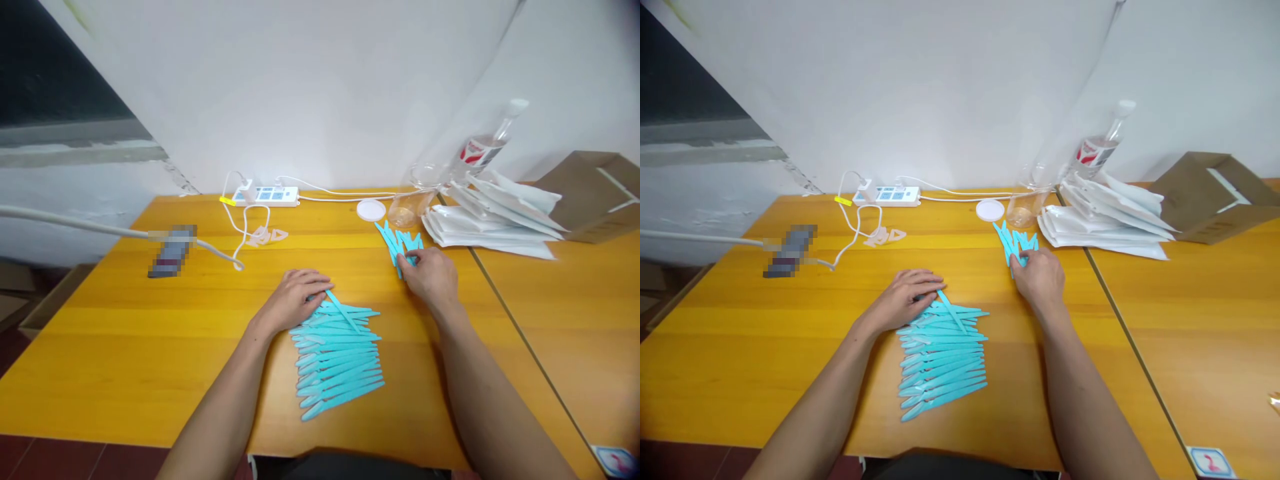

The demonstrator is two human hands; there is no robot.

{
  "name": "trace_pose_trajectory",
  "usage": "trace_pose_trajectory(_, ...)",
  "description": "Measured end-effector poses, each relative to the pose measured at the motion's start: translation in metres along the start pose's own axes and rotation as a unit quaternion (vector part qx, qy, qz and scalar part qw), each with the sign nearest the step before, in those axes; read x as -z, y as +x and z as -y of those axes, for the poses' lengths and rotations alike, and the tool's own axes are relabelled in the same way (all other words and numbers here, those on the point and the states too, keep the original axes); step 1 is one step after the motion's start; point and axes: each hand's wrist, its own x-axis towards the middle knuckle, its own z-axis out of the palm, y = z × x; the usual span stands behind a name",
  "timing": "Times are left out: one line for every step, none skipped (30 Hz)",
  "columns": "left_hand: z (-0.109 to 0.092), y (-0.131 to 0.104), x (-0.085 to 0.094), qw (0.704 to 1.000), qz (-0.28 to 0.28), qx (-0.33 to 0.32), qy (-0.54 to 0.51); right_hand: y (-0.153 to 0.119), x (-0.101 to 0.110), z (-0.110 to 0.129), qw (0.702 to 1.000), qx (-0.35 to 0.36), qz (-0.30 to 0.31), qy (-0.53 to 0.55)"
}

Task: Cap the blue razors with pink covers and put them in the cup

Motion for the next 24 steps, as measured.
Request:
trace_pose_trajectory(-0.002, 0.001, -0.001, 1.000, -0.002, 0.001, 0.010, 0.000, 0.001, -0.001, 1.000, -0.013, -0.016, -0.003)
trace_pose_trajectory(-0.004, 0.002, 0.000, 1.000, -0.005, 0.005, 0.018, 0.001, 0.002, -0.004, 0.999, -0.029, -0.031, -0.005)
trace_pose_trajectory(-0.005, 0.002, 0.000, 1.000, -0.007, 0.011, 0.023, 0.002, 0.002, -0.006, 0.998, -0.045, -0.040, -0.008)
trace_pose_trajectory(-0.005, 0.001, 0.002, 1.000, -0.007, 0.017, 0.024, 0.003, 0.003, -0.009, 0.997, -0.061, -0.043, -0.011)
trace_pose_trajectory(-0.006, 0.000, 0.004, 1.000, -0.004, 0.022, 0.021, 0.004, 0.004, -0.012, 0.996, -0.075, -0.039, -0.016)
trace_pose_trajectory(-0.006, -0.001, 0.005, 1.000, 0.002, 0.026, 0.015, 0.005, 0.005, -0.014, 0.996, -0.085, -0.028, -0.022)
trace_pose_trajectory(-0.006, -0.003, 0.007, 1.000, 0.007, 0.030, 0.006, 0.005, 0.005, -0.016, 0.995, -0.091, -0.013, -0.027)
trace_pose_trajectory(-0.006, -0.004, 0.009, 0.999, 0.013, 0.034, -0.001, 0.006, 0.005, -0.017, 0.995, -0.095, 0.003, -0.031)
trace_pose_trajectory(-0.005, -0.006, 0.010, 0.999, 0.017, 0.037, -0.008, 0.007, 0.005, -0.019, 0.995, -0.097, 0.018, -0.034)
trace_pose_trajectory(-0.005, -0.007, 0.011, 0.999, 0.017, 0.041, -0.013, 0.007, 0.005, -0.019, 0.994, -0.096, 0.029, -0.034)
trace_pose_trajectory(-0.004, -0.008, 0.012, 0.999, 0.018, 0.042, -0.018, 0.007, 0.005, -0.020, 0.994, -0.094, 0.035, -0.034)
trace_pose_trajectory(-0.003, -0.008, 0.012, 0.999, 0.020, 0.040, -0.024, 0.008, 0.004, -0.021, 0.995, -0.091, 0.037, -0.033)
trace_pose_trajectory(-0.002, -0.008, 0.011, 0.999, 0.023, 0.036, -0.029, 0.008, 0.005, -0.021, 0.995, -0.087, 0.036, -0.032)
trace_pose_trajectory(-0.002, -0.008, 0.011, 0.999, 0.026, 0.033, -0.034, 0.008, 0.005, -0.022, 0.995, -0.082, 0.035, -0.033)
trace_pose_trajectory(-0.002, -0.008, 0.010, 0.998, 0.030, 0.030, -0.039, 0.009, 0.005, -0.023, 0.996, -0.077, 0.034, -0.033)
trace_pose_trajectory(-0.002, -0.008, 0.009, 0.998, 0.034, 0.029, -0.042, 0.009, 0.005, -0.024, 0.996, -0.074, 0.035, -0.034)
trace_pose_trajectory(-0.003, -0.008, 0.009, 0.998, 0.037, 0.030, -0.046, 0.010, 0.005, -0.025, 0.996, -0.071, 0.037, -0.035)
trace_pose_trajectory(-0.004, -0.007, 0.010, 0.997, 0.038, 0.032, -0.051, 0.010, 0.005, -0.026, 0.996, -0.067, 0.040, -0.036)
trace_pose_trajectory(-0.005, -0.007, 0.011, 0.997, 0.041, 0.033, -0.060, 0.011, 0.004, -0.028, 0.997, -0.060, 0.044, -0.037)
trace_pose_trajectory(-0.005, -0.007, 0.013, 0.996, 0.043, 0.035, -0.072, 0.011, 0.004, -0.029, 0.997, -0.052, 0.046, -0.037)
trace_pose_trajectory(-0.004, -0.007, 0.016, 0.995, 0.042, 0.039, -0.087, 0.012, 0.004, -0.030, 0.997, -0.044, 0.047, -0.036)
trace_pose_trajectory(-0.001, -0.007, 0.020, 0.993, 0.032, 0.048, -0.100, 0.012, 0.003, -0.031, 0.998, -0.036, 0.046, -0.034)
trace_pose_trajectory(0.005, -0.008, 0.024, 0.992, 0.010, 0.064, -0.109, 0.013, 0.003, -0.032, 0.998, -0.031, 0.044, -0.029)
trace_pose_trajectory(0.013, -0.009, 0.029, 0.990, -0.026, 0.091, -0.107, 0.013, 0.004, -0.033, 0.999, -0.029, 0.041, -0.021)
